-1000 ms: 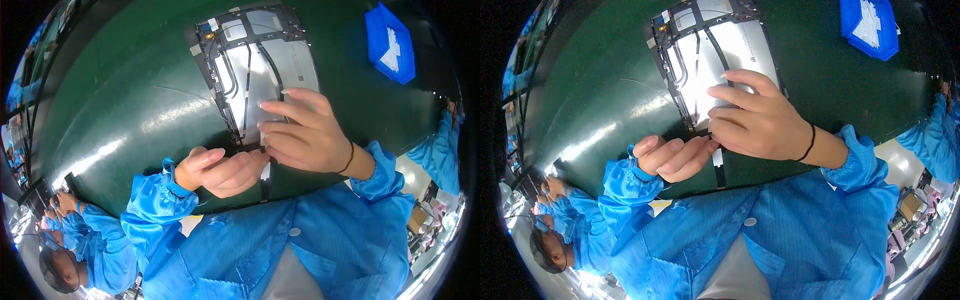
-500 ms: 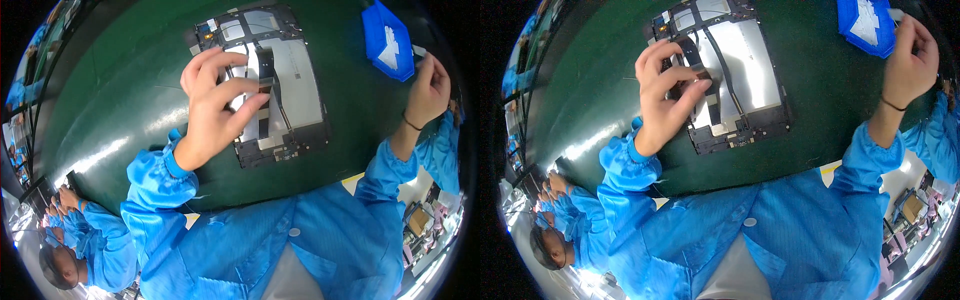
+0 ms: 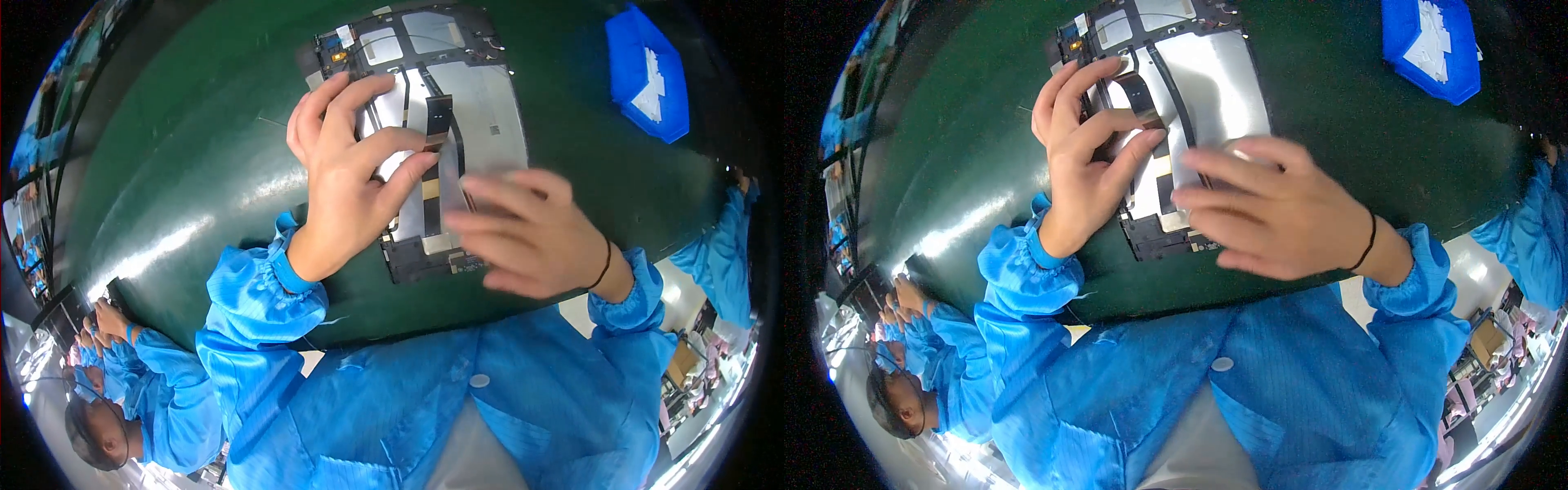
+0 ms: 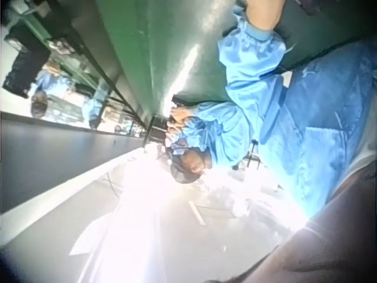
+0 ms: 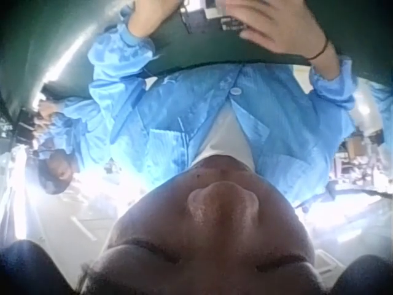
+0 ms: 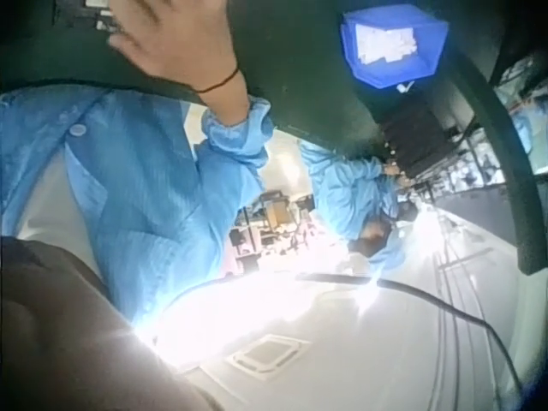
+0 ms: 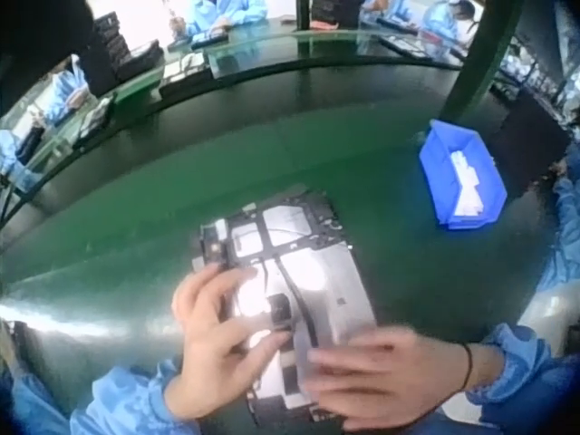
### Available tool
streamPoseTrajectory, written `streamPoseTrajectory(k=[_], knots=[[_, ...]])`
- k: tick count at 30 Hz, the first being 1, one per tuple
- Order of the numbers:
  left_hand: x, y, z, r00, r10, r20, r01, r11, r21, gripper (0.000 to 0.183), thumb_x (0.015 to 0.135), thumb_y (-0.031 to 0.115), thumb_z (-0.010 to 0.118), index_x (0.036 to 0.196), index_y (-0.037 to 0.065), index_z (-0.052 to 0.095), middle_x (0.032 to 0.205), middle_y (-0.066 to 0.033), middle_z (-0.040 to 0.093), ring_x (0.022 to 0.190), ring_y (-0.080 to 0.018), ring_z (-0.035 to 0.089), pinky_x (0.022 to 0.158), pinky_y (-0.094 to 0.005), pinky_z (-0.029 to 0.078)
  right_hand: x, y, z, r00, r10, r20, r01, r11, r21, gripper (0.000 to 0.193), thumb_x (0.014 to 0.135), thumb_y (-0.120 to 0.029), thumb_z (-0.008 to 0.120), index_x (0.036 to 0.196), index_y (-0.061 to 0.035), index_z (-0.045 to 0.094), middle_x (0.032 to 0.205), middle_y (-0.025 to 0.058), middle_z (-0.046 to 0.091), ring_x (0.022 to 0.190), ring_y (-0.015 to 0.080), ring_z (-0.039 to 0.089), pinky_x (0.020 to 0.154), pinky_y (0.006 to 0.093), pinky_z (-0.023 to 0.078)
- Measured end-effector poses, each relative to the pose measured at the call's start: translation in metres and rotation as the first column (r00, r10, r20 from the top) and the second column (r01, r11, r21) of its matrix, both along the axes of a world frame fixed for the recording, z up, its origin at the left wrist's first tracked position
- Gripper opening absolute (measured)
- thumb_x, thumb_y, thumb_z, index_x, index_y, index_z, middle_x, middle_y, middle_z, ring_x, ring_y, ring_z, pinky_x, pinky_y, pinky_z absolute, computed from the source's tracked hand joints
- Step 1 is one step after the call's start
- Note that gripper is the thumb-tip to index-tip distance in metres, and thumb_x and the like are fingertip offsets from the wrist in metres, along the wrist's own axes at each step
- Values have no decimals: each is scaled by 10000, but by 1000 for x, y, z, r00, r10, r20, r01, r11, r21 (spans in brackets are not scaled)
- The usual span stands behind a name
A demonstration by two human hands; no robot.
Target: The person takes tablet chassis from an assembly line, connects ribbon cables and presses adhesive tapes inside each unit by hand, and places the assembled tablets back onto the conveyor belt.
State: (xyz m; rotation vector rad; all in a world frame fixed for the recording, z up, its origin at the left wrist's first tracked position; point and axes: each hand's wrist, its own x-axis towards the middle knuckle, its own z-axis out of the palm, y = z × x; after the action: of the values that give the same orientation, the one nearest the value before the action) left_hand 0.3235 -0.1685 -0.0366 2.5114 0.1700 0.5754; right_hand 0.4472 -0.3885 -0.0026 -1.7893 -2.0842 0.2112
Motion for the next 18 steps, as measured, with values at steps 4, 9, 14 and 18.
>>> streamPoseTrajectory(k=[4, 9, 14, 18], knots=[[1, -2, 2, 1000, -3, -13, 3, 1000, -13, 174, 679, 204, 824, 799, 125, 727, 1323, -71, 568, 1308, -347, 378, 1069, -446, 245, -10, 2, 1, 991, 98, -95, -108, 988, -108, 400, 880, -453, 559, 1126, -141, 611, 1336, 18, 572, 1359, 281, 412, 1076, 483, 267], [5, -9, 1, 999, 22, -43, -22, 1000, -5, 217, 722, 206, 802, 907, 136, 712, 1365, -95, 528, 1331, -360, 352, 1086, -444, 226, 7, 16, -2, 996, -19, -82, 9, 993, -121, 429, 810, -417, 652, 1141, -150, 595, 1335, 13, 561, 1374, 266, 393, 1092, 484, 256], [7, -12, -5, 999, 38, -35, -37, 999, 25, 322, 777, 173, 754, 1082, 129, 660, 1400, -124, 486, 1354, -374, 323, 1097, -446, 216, 17, 16, -6, 1000, -2, -28, -1, 996, -94, 410, 864, -392, 579, 1200, -156, 587, 1302, 3, 602, 1381, 264, 389, 1083, 522, 246], [10, -19, -4, 998, 46, -39, -47, 999, -26, 372, 789, 152, 733, 1142, 106, 624, 1395, -133, 485, 1357, -373, 319, 1102, -444, 212, 9, 6, -14, 995, -19, -103, 9, 995, -99, 377, 833, -289, 620, 1183, -150, 605, 1281, 8, 618, 1373, 260, 405, 1076, 523, 270]])
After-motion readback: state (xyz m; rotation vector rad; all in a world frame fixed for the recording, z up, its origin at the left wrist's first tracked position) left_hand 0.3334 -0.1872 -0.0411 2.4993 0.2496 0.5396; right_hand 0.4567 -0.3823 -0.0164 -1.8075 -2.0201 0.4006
